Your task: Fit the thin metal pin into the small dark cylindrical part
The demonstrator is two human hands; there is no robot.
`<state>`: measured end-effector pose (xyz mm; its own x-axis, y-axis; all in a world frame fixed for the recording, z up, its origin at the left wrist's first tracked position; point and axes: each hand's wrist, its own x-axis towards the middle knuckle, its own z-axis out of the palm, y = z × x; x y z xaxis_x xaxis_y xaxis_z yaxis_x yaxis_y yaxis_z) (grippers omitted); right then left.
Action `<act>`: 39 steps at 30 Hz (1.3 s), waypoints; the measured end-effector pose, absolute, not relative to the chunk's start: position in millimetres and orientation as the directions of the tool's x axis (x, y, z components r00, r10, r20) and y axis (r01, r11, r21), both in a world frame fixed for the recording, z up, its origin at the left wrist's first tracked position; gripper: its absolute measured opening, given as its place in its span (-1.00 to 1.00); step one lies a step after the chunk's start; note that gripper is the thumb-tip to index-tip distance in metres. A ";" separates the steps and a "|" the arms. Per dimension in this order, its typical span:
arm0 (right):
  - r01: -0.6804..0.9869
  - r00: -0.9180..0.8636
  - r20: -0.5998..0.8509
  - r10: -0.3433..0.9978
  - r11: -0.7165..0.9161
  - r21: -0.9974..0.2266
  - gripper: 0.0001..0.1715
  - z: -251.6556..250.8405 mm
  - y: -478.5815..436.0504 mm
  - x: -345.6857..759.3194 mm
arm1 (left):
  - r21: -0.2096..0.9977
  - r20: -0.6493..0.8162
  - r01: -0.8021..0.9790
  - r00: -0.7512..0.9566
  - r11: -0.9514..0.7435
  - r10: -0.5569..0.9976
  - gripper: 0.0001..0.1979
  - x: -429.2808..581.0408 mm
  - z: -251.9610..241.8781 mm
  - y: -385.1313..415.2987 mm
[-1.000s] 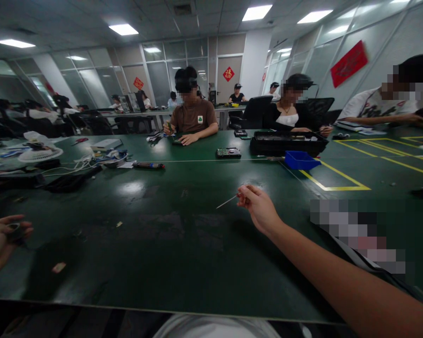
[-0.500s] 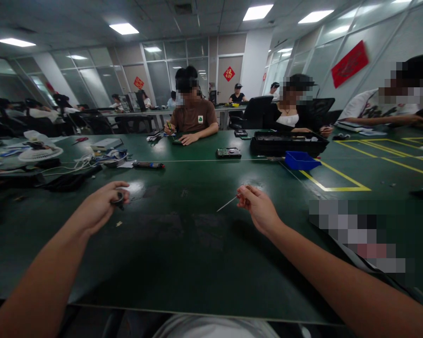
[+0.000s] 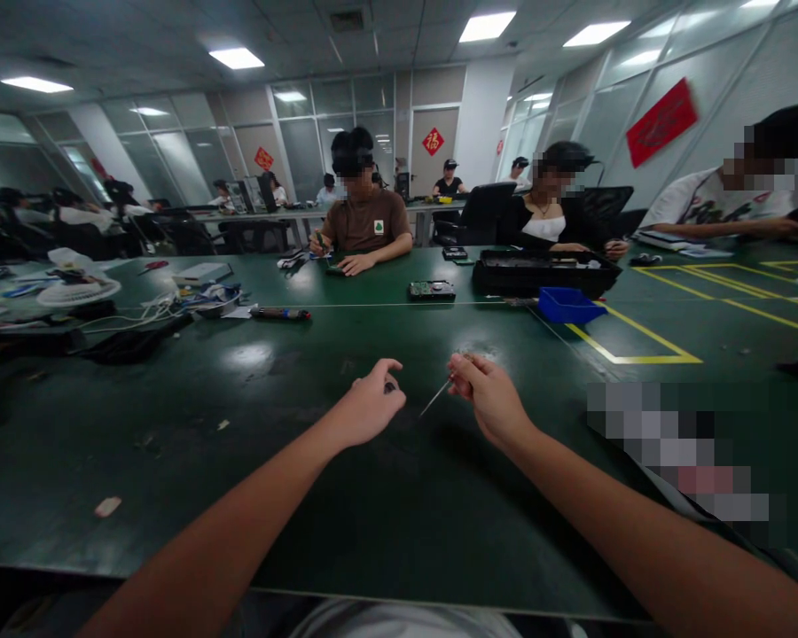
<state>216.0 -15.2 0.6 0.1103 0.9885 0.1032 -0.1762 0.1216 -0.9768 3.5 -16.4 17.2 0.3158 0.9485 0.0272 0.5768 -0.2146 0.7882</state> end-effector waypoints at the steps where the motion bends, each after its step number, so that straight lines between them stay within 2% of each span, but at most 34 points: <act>1: -0.195 0.129 0.103 0.986 0.127 -0.973 -0.67 1.5 -15.2 216.2 | 0.753 0.045 0.611 0.323 -0.244 0.945 -0.39 5.5 9.6 -17.2; 3: -0.237 0.157 0.095 0.983 0.130 -0.963 -0.75 2.8 -14.8 216.7 | 0.708 0.066 0.647 0.337 -0.282 0.939 -0.32 5.4 -2.7 -18.2; 9: -0.270 0.137 0.058 0.989 0.094 -0.958 -0.79 2.5 -13.6 215.5 | 0.696 0.141 0.619 0.379 -0.364 0.915 -0.72 -6.1 -10.3 -10.9; 13: -0.268 0.081 0.063 0.995 0.083 -0.960 -0.77 0.6 -14.5 213.7 | 0.712 0.239 0.556 0.384 -0.430 0.892 -0.65 -9.6 -9.3 -6.2; 16: -0.247 0.043 0.089 0.995 0.097 -0.964 -0.76 -0.9 -15.1 213.8 | 0.736 0.244 0.545 0.339 -0.401 0.909 -0.57 -9.8 -12.2 -4.9; 29: -0.186 -0.001 0.127 0.992 0.124 -0.975 -0.66 -3.0 -15.6 214.2 | 0.731 0.261 0.538 0.349 -0.420 0.900 -0.62 -9.4 -16.6 -4.0; 32: -0.074 0.002 0.180 0.984 0.179 -0.981 -0.66 -1.0 -17.0 215.9 | 0.724 0.263 0.549 0.341 -0.419 0.902 -0.62 -9.9 -15.1 -4.5; 36: 0.284 0.011 0.262 0.965 0.248 -0.926 -0.60 4.4 -22.0 219.1 | 0.694 0.272 0.574 0.352 -0.436 0.896 -0.62 -10.6 -13.4 -4.8; 39: 0.359 -0.015 0.290 0.957 0.276 -0.892 -0.64 5.5 -25.6 219.4 | 0.665 0.285 0.590 0.367 -0.459 0.885 -0.62 -10.9 -13.4 -4.5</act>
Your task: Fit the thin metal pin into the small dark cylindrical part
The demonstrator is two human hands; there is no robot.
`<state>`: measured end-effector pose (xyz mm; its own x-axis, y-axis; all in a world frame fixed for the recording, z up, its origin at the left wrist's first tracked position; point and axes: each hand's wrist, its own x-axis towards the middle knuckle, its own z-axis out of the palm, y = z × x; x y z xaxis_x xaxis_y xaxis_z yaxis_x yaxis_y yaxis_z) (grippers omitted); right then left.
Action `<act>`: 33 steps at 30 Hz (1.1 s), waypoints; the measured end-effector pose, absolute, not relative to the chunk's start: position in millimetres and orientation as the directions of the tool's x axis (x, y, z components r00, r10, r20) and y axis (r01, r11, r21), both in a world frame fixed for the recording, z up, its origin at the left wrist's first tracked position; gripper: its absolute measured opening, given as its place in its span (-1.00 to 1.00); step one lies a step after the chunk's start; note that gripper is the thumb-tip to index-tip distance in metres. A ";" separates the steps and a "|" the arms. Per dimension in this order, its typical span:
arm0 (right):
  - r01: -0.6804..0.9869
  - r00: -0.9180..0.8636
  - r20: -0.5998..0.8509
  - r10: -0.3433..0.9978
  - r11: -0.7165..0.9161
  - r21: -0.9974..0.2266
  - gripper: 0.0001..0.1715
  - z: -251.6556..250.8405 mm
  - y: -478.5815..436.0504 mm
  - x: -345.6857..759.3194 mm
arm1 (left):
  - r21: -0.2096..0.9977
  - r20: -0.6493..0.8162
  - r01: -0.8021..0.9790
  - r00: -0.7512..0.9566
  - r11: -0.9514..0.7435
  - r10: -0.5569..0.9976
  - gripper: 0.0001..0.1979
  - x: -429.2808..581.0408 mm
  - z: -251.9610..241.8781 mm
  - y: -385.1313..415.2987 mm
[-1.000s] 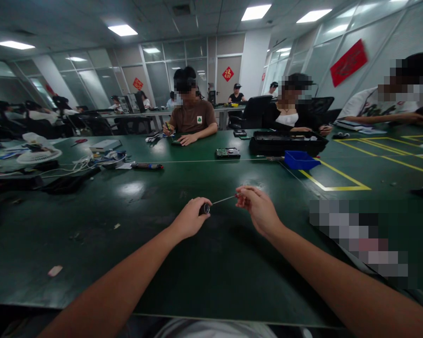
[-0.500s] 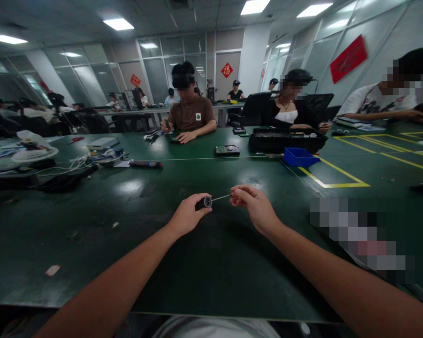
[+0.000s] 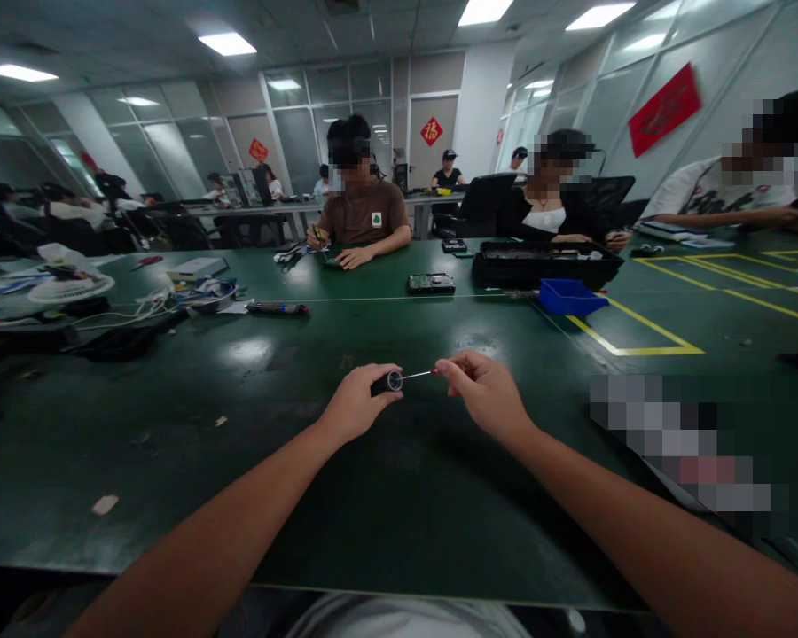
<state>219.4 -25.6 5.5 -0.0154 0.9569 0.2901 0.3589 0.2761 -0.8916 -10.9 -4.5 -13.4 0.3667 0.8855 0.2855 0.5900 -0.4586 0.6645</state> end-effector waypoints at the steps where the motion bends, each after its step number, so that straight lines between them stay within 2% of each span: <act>1: 0.342 -0.040 0.308 0.951 0.302 -0.890 -0.69 5.1 -26.4 219.1 | 0.656 0.290 0.593 0.373 -0.466 0.882 -0.62 -11.0 -13.6 -4.4; 5: 0.326 -0.126 0.358 0.925 0.379 -0.866 -0.82 4.3 -28.6 217.0 | 0.636 0.298 0.595 0.398 -0.491 0.868 -0.62 -11.0 -14.7 -4.3; 10: 0.413 -0.080 0.298 0.951 0.304 -0.859 -0.59 7.4 -28.3 214.4 | 0.611 0.296 0.614 0.409 -0.500 0.863 -0.62 -9.5 -13.0 -5.3; 19: 0.378 -0.124 0.323 0.938 0.346 -0.859 -0.72 0.9 -25.9 216.4 | 0.617 0.295 0.607 0.411 -0.500 0.863 -0.63 -8.2 -10.8 -6.8; 23: 0.385 -0.117 0.259 0.959 0.284 -0.878 -0.58 0.4 -24.3 217.2 | 0.619 0.299 0.598 0.420 -0.509 0.857 -0.64 -7.8 -10.3 -7.3; 28: 0.338 -0.118 0.293 0.949 0.316 -0.886 -0.67 1.9 -24.9 215.6 | 0.626 0.292 0.609 0.397 -0.488 0.870 -0.63 -9.9 -11.3 -5.9; 33: 0.253 -0.127 0.219 0.967 0.245 -0.936 -0.62 3.1 -26.8 214.4 | 0.625 0.295 0.608 0.395 -0.489 0.870 -0.62 -11.2 -10.9 -5.8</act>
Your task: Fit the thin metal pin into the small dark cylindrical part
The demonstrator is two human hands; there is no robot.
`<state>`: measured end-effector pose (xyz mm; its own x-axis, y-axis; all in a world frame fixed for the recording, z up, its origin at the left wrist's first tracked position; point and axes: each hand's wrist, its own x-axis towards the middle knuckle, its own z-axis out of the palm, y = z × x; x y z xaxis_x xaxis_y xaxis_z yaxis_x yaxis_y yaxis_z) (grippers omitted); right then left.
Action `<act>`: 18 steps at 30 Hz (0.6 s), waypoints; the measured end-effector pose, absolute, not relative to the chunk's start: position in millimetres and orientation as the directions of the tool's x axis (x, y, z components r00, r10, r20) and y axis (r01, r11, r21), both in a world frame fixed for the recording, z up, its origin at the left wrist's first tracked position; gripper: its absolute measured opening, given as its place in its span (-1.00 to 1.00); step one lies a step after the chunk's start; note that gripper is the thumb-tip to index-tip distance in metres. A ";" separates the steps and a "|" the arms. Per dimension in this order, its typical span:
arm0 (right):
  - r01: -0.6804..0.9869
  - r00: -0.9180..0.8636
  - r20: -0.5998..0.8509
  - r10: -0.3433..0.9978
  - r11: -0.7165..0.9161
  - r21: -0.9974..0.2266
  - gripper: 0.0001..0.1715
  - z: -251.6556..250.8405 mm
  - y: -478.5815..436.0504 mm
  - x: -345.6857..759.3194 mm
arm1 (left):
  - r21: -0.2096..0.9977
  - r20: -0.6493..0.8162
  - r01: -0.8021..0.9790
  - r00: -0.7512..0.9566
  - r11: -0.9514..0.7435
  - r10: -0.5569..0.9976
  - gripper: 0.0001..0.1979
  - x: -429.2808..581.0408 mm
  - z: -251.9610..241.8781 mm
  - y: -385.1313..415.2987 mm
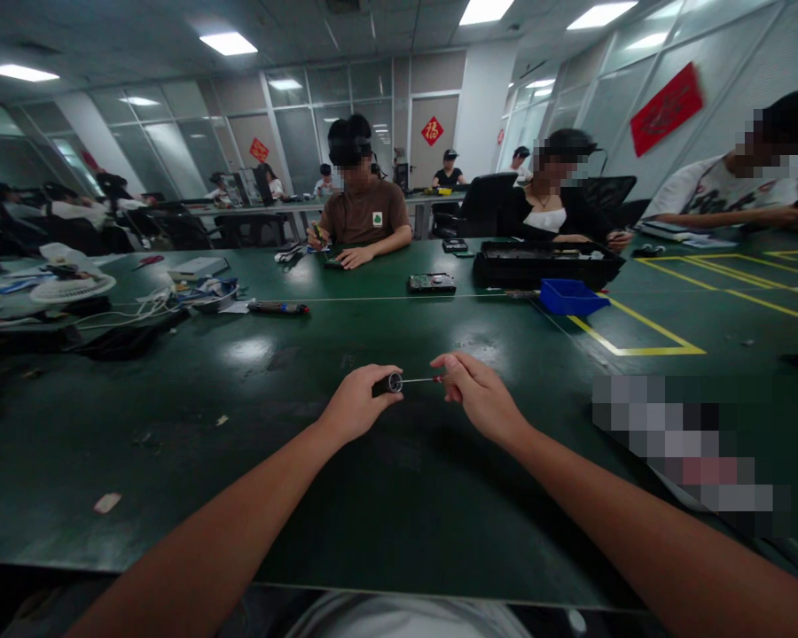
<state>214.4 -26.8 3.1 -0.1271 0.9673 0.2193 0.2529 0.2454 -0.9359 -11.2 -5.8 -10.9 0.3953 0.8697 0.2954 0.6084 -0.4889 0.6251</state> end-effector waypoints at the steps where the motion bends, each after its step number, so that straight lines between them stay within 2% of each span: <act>1: 0.253 -0.126 0.213 0.969 0.239 -0.938 -0.63 2.3 -26.3 214.8 | 0.625 0.289 0.609 0.400 -0.488 0.870 -0.62 -10.9 -10.4 -6.1; 4: 0.249 -0.109 0.240 0.965 0.260 -0.933 -0.73 -0.6 -24.3 216.6 | 0.625 0.270 0.617 0.404 -0.478 0.874 -0.63 -9.8 -9.0 -7.2; 10: 0.144 -0.063 0.268 0.961 0.275 -0.951 -0.74 0.5 -22.1 214.9 | 0.635 0.270 0.622 0.377 -0.458 0.886 -0.63 -9.6 -7.0 -9.4; 13: -0.026 -0.005 0.201 0.980 0.201 -0.979 -0.67 -0.8 -18.5 214.3 | 0.635 0.274 0.609 0.399 -0.476 0.875 -0.62 -9.2 -4.6 -11.0; 15: -0.176 0.011 0.076 0.997 0.077 -0.981 -0.64 -3.8 -14.7 215.4 | 0.631 0.276 0.603 0.415 -0.489 0.867 -0.62 -8.6 -2.9 -12.0; 18: -0.249 -0.016 -0.011 1.000 -0.014 -0.968 -0.63 -8.4 -9.5 217.9 | 0.621 0.275 0.612 0.416 -0.490 0.867 -0.62 -8.3 -1.1 -12.8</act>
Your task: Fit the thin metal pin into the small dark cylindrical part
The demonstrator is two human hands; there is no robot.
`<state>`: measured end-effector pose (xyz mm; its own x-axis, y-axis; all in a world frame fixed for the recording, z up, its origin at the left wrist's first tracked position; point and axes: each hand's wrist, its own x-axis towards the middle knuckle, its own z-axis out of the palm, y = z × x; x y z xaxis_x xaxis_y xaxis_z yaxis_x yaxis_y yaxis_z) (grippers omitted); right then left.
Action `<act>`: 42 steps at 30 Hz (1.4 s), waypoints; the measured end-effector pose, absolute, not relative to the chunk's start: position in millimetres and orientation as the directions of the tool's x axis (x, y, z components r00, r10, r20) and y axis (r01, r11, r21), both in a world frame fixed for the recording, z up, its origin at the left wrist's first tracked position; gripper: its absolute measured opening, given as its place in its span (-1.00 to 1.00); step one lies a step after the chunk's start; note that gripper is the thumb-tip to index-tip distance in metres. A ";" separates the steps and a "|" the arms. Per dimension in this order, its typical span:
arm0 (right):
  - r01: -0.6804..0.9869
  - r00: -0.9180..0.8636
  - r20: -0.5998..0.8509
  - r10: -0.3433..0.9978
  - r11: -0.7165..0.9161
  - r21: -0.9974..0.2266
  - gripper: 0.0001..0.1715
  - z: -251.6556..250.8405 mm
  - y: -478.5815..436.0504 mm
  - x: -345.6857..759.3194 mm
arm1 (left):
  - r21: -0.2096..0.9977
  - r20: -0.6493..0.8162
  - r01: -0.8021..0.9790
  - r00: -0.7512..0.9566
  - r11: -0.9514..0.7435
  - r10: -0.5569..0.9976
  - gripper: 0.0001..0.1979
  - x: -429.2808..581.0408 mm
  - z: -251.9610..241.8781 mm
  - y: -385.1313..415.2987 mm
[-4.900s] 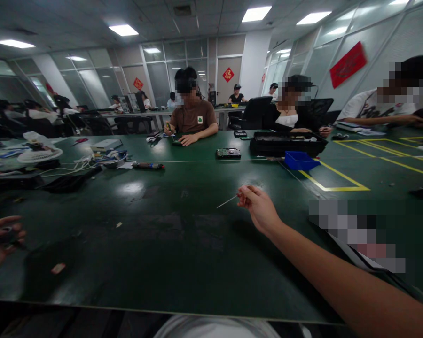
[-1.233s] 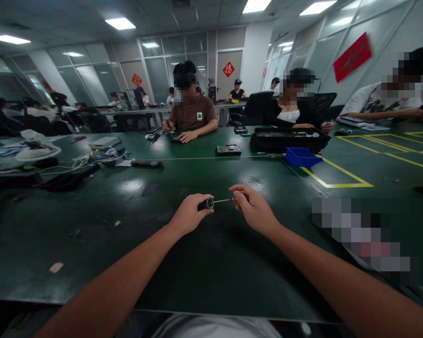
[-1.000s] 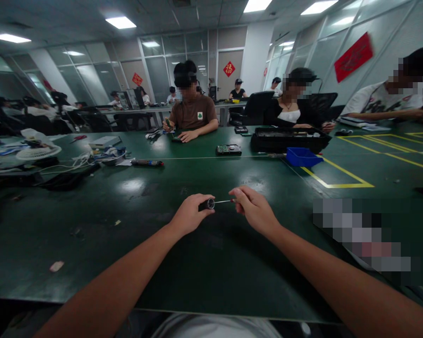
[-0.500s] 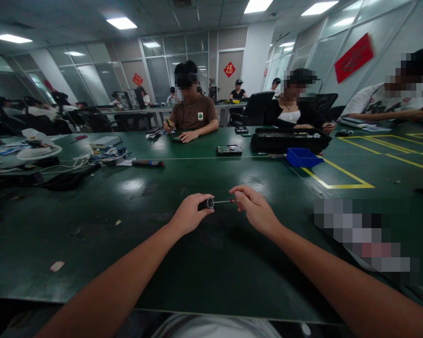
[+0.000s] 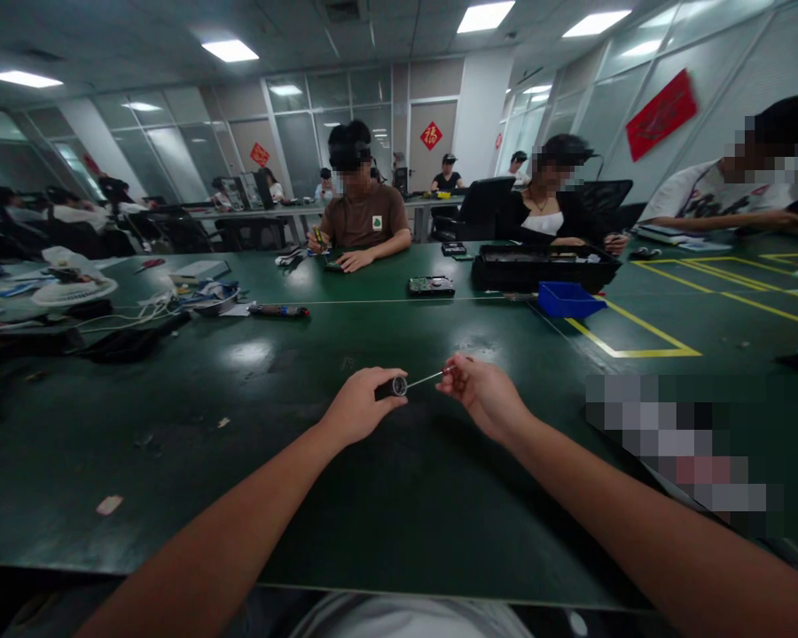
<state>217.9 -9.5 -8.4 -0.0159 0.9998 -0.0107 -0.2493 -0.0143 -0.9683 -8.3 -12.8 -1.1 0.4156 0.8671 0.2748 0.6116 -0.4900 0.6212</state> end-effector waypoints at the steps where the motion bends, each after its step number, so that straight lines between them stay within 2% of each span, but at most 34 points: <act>1: -0.239 -0.002 0.002 1.000 0.001 -0.971 -0.62 -9.4 -8.5 218.4 | 0.618 0.271 0.618 0.412 -0.485 0.870 -0.63 -8.3 -0.8 -12.9; 6: -0.104 0.077 0.158 0.984 0.166 -0.981 -0.59 -8.0 -10.8 216.1 | 0.611 0.279 0.628 0.398 -0.481 0.874 -0.63 -8.2 -1.3 -12.6; 12: 0.103 -0.009 0.335 0.942 0.334 -0.937 -0.69 0.0 -21.1 214.9 | 0.596 0.294 0.643 0.384 -0.482 0.875 -0.63 -7.6 -1.7 -13.1; 16: 0.151 -0.054 0.351 0.935 0.355 -0.923 -0.72 2.5 -26.0 213.4 | 0.574 0.312 0.640 0.405 -0.510 0.860 -0.63 -8.6 -3.8 -11.8; 22: 0.194 -0.027 0.389 0.921 0.386 -0.902 -0.75 -0.3 -27.9 211.2 | 0.579 0.322 0.642 0.387 -0.503 0.864 -0.61 -8.0 -5.1 -10.1; 30: 0.095 -0.027 0.325 0.945 0.326 -0.941 -0.72 -4.6 -21.5 210.6 | 0.581 0.322 0.628 0.407 -0.517 0.855 -0.61 -7.2 -5.6 -9.7; 37: 0.168 0.104 0.407 0.907 0.388 -0.906 -0.77 3.4 -26.5 214.9 | 0.583 0.294 0.650 0.390 -0.487 0.873 -0.61 -7.8 -6.5 -8.8; 42: 0.180 0.035 0.428 0.903 0.416 -0.891 -0.78 4.9 -30.2 213.3 | 0.582 0.283 0.652 0.398 -0.486 0.873 -0.62 -6.4 -4.1 -10.2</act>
